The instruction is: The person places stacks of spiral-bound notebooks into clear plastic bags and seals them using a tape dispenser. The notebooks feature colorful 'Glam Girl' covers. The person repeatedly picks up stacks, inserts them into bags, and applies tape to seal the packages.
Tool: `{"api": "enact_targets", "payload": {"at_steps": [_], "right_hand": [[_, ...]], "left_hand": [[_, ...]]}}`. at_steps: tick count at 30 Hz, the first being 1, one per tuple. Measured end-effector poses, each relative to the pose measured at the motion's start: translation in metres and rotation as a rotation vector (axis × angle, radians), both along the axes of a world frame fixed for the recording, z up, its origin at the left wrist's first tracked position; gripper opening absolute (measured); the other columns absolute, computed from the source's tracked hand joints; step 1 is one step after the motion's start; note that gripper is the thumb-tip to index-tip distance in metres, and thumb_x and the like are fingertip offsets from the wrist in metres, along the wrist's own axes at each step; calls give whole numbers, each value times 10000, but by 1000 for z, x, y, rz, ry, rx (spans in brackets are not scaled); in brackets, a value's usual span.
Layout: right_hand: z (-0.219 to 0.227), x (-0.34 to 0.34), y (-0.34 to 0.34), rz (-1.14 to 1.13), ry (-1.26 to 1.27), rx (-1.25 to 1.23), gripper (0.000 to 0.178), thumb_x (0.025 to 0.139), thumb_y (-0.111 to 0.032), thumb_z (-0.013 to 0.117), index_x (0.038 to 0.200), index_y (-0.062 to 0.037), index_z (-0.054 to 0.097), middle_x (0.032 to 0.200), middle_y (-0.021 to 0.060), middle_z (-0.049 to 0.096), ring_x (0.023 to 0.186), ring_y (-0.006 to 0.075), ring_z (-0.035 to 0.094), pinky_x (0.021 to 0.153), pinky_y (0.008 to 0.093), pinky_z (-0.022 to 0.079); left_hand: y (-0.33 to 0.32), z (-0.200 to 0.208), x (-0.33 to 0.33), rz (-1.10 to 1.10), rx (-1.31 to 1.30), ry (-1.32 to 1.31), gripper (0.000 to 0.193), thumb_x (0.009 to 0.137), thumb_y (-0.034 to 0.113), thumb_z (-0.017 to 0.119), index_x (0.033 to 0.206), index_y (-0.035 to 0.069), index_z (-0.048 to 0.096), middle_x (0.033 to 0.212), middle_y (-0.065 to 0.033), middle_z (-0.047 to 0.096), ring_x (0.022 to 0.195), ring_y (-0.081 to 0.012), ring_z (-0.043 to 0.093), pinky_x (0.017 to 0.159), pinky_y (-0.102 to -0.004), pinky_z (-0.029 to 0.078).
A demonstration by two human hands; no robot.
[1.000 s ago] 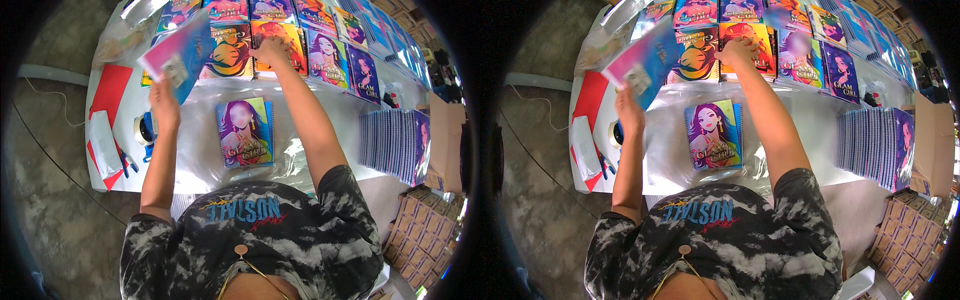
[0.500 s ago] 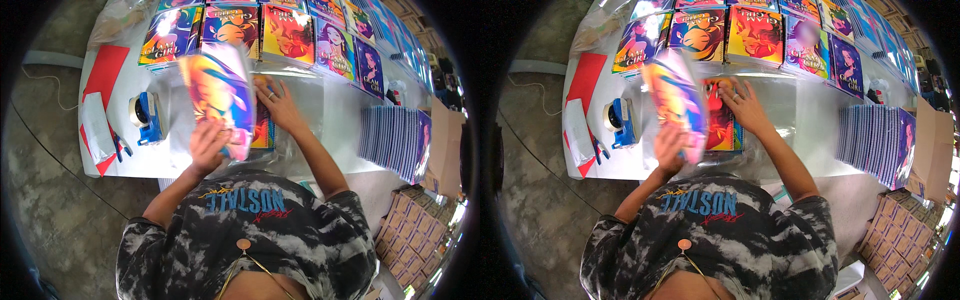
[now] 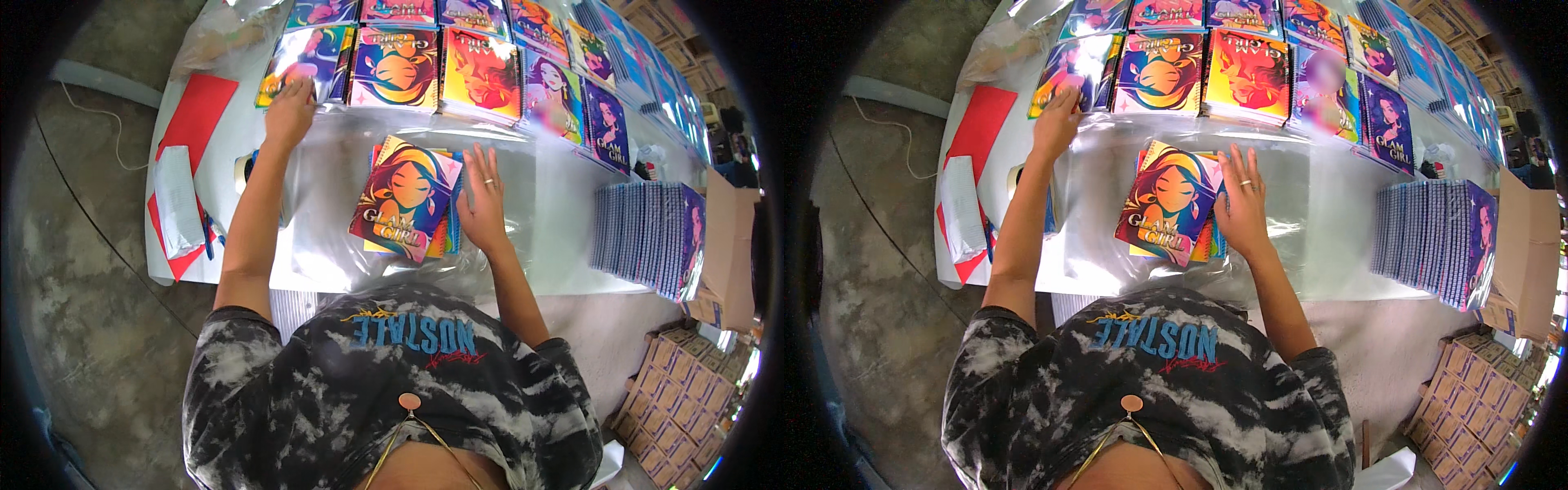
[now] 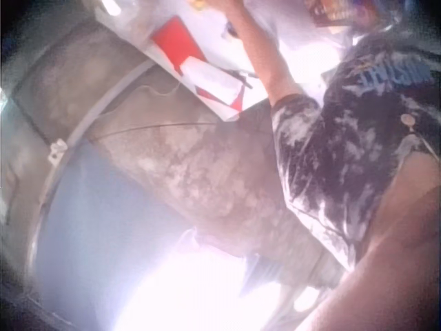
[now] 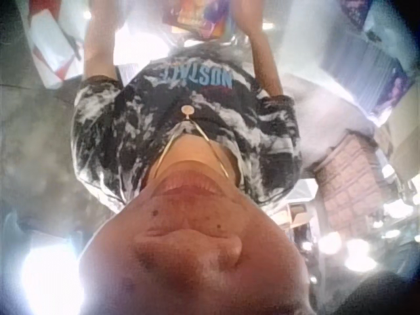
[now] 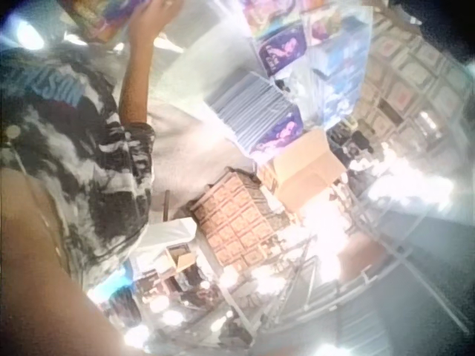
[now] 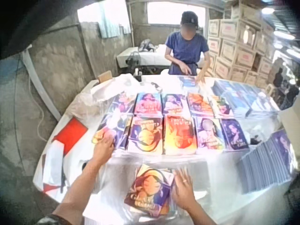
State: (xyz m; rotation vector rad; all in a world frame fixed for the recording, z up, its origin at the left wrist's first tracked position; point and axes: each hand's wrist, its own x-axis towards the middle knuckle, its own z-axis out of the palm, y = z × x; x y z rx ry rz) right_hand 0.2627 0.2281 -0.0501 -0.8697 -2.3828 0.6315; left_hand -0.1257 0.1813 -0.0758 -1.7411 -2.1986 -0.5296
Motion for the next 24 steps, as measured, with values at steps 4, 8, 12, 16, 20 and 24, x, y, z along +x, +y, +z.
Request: {"api": "enact_targets", "payload": {"at_steps": [4, 8, 12, 16, 20, 24], "right_hand": [[4, 26, 1, -113, 277, -128, 554, 790, 20, 459, 1338, -37, 400, 1401, 159, 372, 1350, 308, 257, 1055, 448, 232], [18, 42, 18, -336, 626, -296, 474, 839, -18, 470, 1312, -38, 435, 1339, 116, 466, 1279, 223, 379, 1021, 398, 290], [36, 36, 53, -379, 721, -237, 441, 840, -14, 475, 1280, -30, 461, 1283, 89, 517, 1213, 195, 439, 999, 363, 311], [35, 22, 90, -358, 594, -216, 386, 840, -12, 486, 1225, -20, 509, 1233, 89, 550, 1178, 194, 471, 984, 346, 331], [36, -3, 150, -280, 535, -286, 325, 837, -6, 496, 1156, -4, 560, 1190, 105, 575, 1127, 213, 515, 967, 330, 361], [32, -76, 227, -225, 446, -221, 288, 832, -58, 525, 1101, 24, 588, 1114, 164, 614, 1058, 250, 579, 913, 318, 426]], "left_hand": [[-16, 88, 32, 223, 164, -727, 192, 878, 193, 571, 970, 43, 648, 866, -67, 670, 766, -138, 621, 715, -279, 470], [-35, 100, 80, -134, 399, -1168, 110, 853, 91, 589, 915, 8, 626, 937, -60, 653, 853, -154, 613, 763, -260, 464], [-21, 33, 111, -713, -71, -389, 383, 679, 26, 599, 1021, 186, 668, 1034, -11, 628, 1033, -205, 559, 885, -376, 403], [-35, -14, 121, -747, -354, 88, 472, 723, 133, 585, 1156, 320, 591, 1197, 34, 517, 1187, -207, 428, 983, -464, 302], [17, 40, 93, -613, -362, 110, 397, 718, 82, 599, 1102, 180, 613, 1139, -75, 571, 1127, -264, 488, 942, -499, 346], [151, 74, -26, -155, 36, -162, 447, 771, 276, 648, 1142, 40, 564, 1046, -164, 614, 969, -338, 570, 867, -423, 433]]}}
